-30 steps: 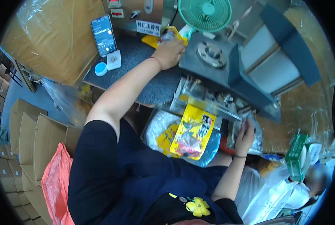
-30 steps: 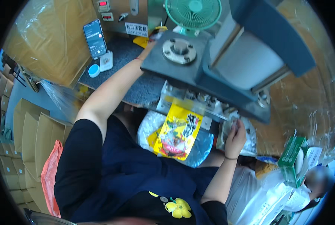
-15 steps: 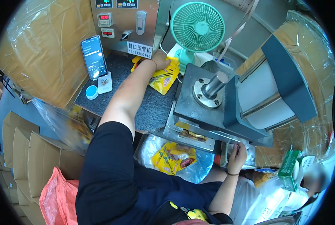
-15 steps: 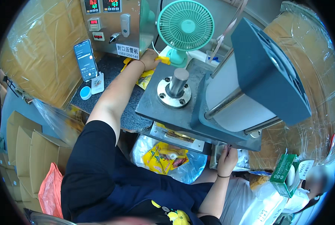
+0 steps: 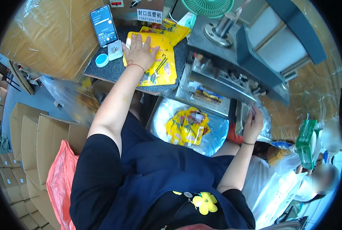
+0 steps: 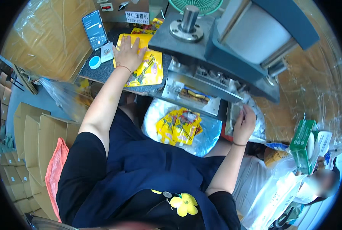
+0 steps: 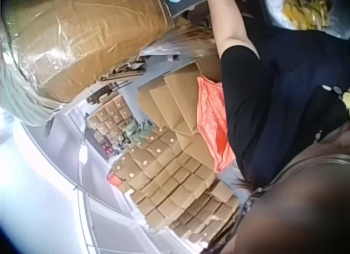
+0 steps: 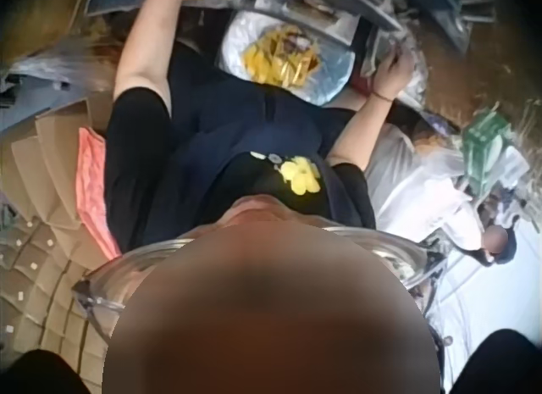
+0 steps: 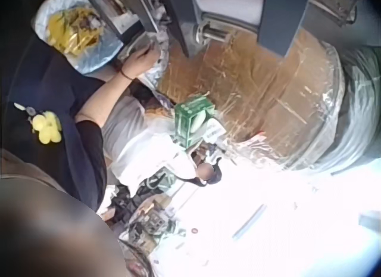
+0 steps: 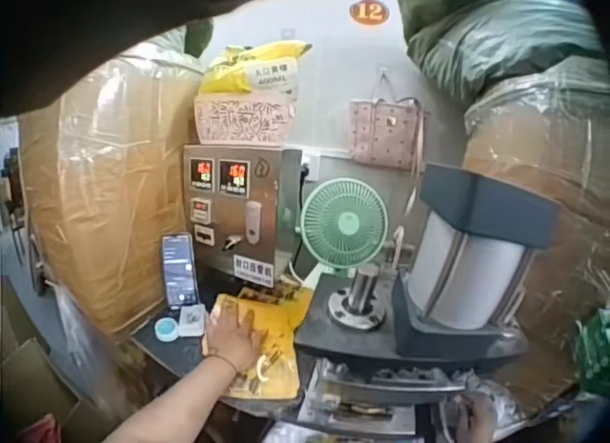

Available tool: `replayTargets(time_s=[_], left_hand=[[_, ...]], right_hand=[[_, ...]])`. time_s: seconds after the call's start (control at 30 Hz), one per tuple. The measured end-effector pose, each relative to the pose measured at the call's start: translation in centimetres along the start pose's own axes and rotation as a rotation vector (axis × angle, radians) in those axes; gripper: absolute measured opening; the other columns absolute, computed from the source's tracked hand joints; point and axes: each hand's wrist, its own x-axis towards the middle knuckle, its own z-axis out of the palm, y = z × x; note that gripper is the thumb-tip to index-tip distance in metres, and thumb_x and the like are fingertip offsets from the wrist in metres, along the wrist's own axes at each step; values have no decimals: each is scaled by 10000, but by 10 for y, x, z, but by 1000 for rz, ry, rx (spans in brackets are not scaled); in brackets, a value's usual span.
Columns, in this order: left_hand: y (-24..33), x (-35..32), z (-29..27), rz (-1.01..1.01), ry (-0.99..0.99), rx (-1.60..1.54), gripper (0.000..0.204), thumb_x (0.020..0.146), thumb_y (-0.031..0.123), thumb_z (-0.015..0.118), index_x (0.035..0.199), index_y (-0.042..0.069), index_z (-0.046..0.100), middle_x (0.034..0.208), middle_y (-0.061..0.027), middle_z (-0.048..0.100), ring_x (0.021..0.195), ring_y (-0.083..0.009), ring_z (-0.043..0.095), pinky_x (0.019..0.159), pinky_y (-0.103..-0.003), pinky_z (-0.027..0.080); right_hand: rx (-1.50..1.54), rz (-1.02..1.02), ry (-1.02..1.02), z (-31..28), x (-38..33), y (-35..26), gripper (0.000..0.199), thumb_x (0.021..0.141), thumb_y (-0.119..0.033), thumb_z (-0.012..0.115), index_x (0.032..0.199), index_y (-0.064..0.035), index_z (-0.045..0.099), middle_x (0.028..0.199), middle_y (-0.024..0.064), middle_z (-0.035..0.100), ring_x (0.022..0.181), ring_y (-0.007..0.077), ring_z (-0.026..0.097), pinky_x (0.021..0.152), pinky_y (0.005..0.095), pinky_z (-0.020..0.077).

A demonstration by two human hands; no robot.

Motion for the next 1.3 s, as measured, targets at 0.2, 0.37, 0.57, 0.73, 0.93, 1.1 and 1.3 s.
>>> replayTargets(time_s=[0.2, 0.37, 0.57, 0.73, 0.93, 1.1, 1.3], left_hand=[[22, -107, -42, 389, -77, -172, 809, 944, 590, 528, 1512, 26, 406, 1583, -245, 321, 1501, -362, 263, 1209, -597, 118], [14, -169, -53, 344, 10, -743, 252, 983, 125, 585, 1196, 6, 650, 1060, -175, 703, 1005, -349, 676, 883, -384, 526], [53, -194, -74, 123, -596, -1487, 203, 876, -10, 679, 1077, -18, 706, 965, -76, 737, 884, -86, 664, 796, -250, 526], [88, -208, -101, 42, -963, -1715, 250, 963, 101, 657, 1184, -14, 681, 1068, -52, 725, 958, -104, 675, 808, -266, 545], [104, -223, -92, -71, -1306, -1943, 314, 1012, 158, 622, 1259, -36, 631, 1178, -74, 706, 1060, -131, 659, 953, -288, 515], [112, -218, -73, -185, -1392, -2046, 399, 899, -54, 626, 1297, -40, 593, 1250, -122, 686, 1089, -192, 682, 980, -333, 530], [112, -174, -66, -274, -1297, -2158, 355, 872, -76, 607, 1226, -50, 619, 1154, -147, 715, 1017, -222, 719, 923, -362, 570]], right_hand=[[0, 56, -1, -34, -10, -24, 225, 981, -81, 590, 1172, 0, 677, 1151, 190, 667, 1067, 313, 636, 944, 376, 484], [364, 230, -23, -34, -23, -76, 216, 1029, -120, 498, 1149, 15, 616, 1060, 138, 630, 1007, 242, 600, 917, 341, 453], [741, -32, -373, -16, 10, -141, 135, 999, -120, 587, 1025, 1, 641, 935, 74, 647, 841, 154, 592, 768, 284, 471], [644, -45, -369, -17, 37, -150, 136, 980, -144, 626, 974, -12, 661, 902, 47, 648, 783, 150, 584, 738, 273, 460], [594, -177, -745, -34, 42, -116, 261, 1038, -244, 519, 1066, -18, 647, 1017, 162, 666, 932, 347, 641, 821, 416, 500], [-481, 147, -504, -39, 26, -18, 346, 983, -289, 582, 1279, -113, 612, 1129, 210, 639, 1034, 441, 625, 828, 494, 519], [-399, 134, -593, -21, 22, 1, 449, 907, -213, 661, 1342, -161, 564, 1172, 191, 600, 1015, 427, 630, 814, 486, 527]])
